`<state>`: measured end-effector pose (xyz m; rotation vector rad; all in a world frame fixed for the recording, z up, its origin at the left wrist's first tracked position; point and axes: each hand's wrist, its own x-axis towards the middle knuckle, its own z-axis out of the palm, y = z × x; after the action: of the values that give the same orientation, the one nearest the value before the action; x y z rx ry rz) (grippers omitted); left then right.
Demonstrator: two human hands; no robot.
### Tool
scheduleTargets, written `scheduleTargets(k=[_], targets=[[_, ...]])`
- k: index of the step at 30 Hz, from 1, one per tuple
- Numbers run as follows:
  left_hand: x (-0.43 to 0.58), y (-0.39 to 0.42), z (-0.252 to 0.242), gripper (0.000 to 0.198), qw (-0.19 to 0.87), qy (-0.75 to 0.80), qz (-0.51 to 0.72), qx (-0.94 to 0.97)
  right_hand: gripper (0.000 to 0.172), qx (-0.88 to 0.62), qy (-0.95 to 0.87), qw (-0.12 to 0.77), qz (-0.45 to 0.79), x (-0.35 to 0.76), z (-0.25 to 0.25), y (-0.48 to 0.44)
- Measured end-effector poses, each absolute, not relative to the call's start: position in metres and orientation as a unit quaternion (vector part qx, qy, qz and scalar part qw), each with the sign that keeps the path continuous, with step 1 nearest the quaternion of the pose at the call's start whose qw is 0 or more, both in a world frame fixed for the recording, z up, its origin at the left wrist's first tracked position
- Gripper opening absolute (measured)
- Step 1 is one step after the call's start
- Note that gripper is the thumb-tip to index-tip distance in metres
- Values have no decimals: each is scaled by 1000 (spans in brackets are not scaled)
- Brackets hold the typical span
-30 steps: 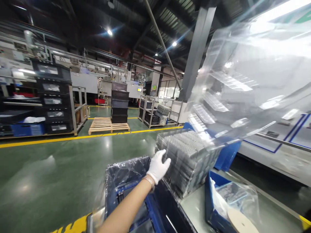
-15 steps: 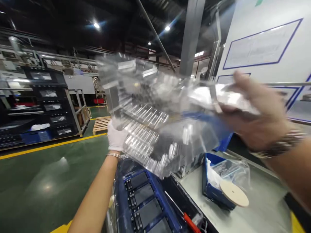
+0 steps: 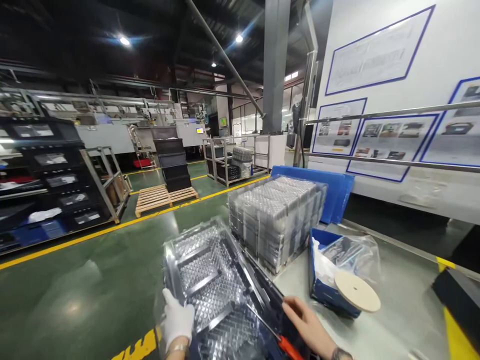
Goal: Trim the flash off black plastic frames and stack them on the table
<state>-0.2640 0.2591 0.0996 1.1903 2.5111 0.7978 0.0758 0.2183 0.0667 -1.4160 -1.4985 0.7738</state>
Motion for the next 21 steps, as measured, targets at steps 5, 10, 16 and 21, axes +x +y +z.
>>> scheduleTargets(k=[5,10,16,21], targets=[[-246,248,90,79,174,878,192,403,74,-583,-594,445,331,73,14,201],[-239,245,85,74,189,893,155,377,77,-581,-602,442,324,74,1,198],[-236,251,75,73,190,900,134,370,79,-565,-631,424,321,79,-4,194],[-231,259,55,56,196,913,96,346,79,-565,-636,419,317,81,-4,194]])
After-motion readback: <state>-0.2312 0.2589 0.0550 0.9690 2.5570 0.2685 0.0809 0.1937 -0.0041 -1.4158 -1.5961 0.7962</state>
